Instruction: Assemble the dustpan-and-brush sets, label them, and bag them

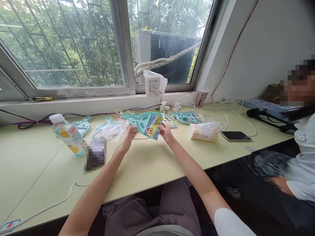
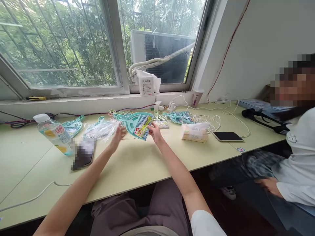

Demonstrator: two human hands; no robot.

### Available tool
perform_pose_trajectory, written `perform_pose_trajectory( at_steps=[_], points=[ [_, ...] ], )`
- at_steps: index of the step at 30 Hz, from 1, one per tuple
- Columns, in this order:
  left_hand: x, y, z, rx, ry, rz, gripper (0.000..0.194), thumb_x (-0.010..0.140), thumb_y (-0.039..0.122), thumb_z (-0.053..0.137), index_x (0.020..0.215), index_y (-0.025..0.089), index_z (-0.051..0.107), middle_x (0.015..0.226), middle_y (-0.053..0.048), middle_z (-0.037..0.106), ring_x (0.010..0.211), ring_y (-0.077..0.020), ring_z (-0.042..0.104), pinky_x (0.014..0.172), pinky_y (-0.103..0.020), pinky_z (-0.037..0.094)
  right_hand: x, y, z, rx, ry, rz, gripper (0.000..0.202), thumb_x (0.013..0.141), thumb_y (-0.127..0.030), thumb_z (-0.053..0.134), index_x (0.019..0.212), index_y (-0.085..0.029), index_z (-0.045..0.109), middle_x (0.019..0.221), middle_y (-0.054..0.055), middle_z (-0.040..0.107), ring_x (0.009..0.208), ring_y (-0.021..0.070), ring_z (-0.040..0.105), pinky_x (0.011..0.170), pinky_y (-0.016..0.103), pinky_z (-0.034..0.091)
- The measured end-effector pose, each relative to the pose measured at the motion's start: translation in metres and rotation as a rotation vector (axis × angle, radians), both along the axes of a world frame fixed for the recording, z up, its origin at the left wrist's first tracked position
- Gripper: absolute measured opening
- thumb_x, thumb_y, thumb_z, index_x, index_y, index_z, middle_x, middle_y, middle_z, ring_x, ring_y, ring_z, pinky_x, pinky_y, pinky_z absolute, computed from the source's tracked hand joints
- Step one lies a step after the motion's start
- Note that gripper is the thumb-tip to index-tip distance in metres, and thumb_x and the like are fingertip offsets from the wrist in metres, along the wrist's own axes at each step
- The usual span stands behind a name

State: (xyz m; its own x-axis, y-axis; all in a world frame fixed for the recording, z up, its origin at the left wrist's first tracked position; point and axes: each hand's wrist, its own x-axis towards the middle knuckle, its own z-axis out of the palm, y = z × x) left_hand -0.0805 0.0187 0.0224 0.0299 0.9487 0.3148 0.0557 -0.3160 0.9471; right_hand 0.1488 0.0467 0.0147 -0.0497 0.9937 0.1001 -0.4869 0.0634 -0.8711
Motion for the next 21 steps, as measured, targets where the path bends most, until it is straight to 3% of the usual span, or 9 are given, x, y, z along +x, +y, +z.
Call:
perform_pose_trajectory(
  at_steps=[1,3,7,9,12,14,17,21],
  points=[
    [0.010,-0.002,-0.004,-0.095,-0.073,-0.148,0.066,0.091,0.062,0.032,0.145,0.024,0.030,0.140,-0.013,0.049,0.130,-0.0288,0.048,0.105,-0.051,0.041,-0.004,-0.002,0.001,-0.003,-0.004,0.030,0.035,0.074,-0.024,0.070,0.106,-0.022,0.058,0.095,0.001,0.073,0.076,0.0135,0.070,0.068,0.024,0.057],
    [0.021,-0.003,-0.013,-0.215,-0.196,-0.177,0.065,0.089,0.060,0.041,0.143,0.027,0.029,0.132,-0.010,0.056,0.113,-0.0258,0.060,0.094,-0.048,0.051,-0.010,-0.005,0.001,-0.006,-0.075,0.083,0.027,0.078,-0.024,0.066,0.104,-0.021,0.059,0.092,0.001,0.073,0.073,0.0133,0.070,0.065,0.023,0.057],
    [0.011,0.007,-0.032,-0.249,-0.267,0.085,0.049,0.088,0.049,0.048,0.131,0.026,0.044,0.119,-0.006,0.061,0.098,-0.0189,0.064,0.085,-0.037,0.054,-0.009,-0.001,-0.001,-0.042,-0.364,0.092,0.015,0.086,-0.030,0.057,0.083,-0.016,0.062,0.074,0.004,0.072,0.053,0.0135,0.067,0.050,0.022,0.054],
    [0.000,0.015,-0.035,-0.185,-0.257,0.182,0.043,0.088,0.048,0.047,0.121,0.021,0.053,0.115,-0.007,0.063,0.099,-0.0189,0.062,0.087,-0.034,0.052,-0.001,0.005,-0.003,-0.068,-0.455,-0.044,0.023,0.088,-0.032,0.056,0.074,-0.015,0.060,0.064,0.004,0.069,0.041,0.0109,0.061,0.039,0.018,0.045],
    [-0.008,0.021,-0.033,-0.094,-0.233,0.250,0.041,0.086,0.049,0.049,0.110,0.017,0.059,0.113,-0.008,0.063,0.106,-0.0205,0.059,0.092,-0.033,0.047,0.020,0.015,-0.005,-0.171,-0.361,-0.380,0.031,0.093,-0.034,0.046,0.071,-0.015,0.058,0.054,0.002,0.064,0.032,0.0059,0.050,0.031,0.014,0.028],
    [-0.006,0.017,-0.030,-0.085,-0.208,0.226,0.042,0.086,0.050,0.049,0.109,0.017,0.059,0.111,-0.008,0.063,0.105,-0.0211,0.058,0.092,-0.033,0.045,0.037,0.020,-0.004,-0.246,-0.250,-0.524,0.037,0.096,-0.035,0.034,0.073,-0.016,0.057,0.050,-0.001,0.060,0.032,0.0048,0.046,0.032,0.015,0.025],
    [0.006,0.007,-0.026,-0.109,-0.124,0.123,0.044,0.086,0.054,0.047,0.104,0.016,0.061,0.102,-0.007,0.065,0.097,-0.0214,0.059,0.087,-0.033,0.045,0.048,0.023,-0.002,-0.262,-0.238,-0.562,0.041,0.097,-0.040,0.029,0.071,-0.019,0.053,0.047,-0.004,0.053,0.031,0.0053,0.038,0.034,0.017,0.024],
    [0.024,-0.007,-0.025,-0.127,0.013,-0.046,0.048,0.085,0.058,0.044,0.095,0.014,0.061,0.095,-0.007,0.065,0.090,-0.0215,0.059,0.087,-0.034,0.045,0.023,0.011,0.000,-0.162,-0.361,-0.508,0.037,0.092,-0.036,0.040,0.062,-0.020,0.054,0.047,-0.004,0.049,0.037,0.0082,0.039,0.041,0.021,0.028]
  ],
)
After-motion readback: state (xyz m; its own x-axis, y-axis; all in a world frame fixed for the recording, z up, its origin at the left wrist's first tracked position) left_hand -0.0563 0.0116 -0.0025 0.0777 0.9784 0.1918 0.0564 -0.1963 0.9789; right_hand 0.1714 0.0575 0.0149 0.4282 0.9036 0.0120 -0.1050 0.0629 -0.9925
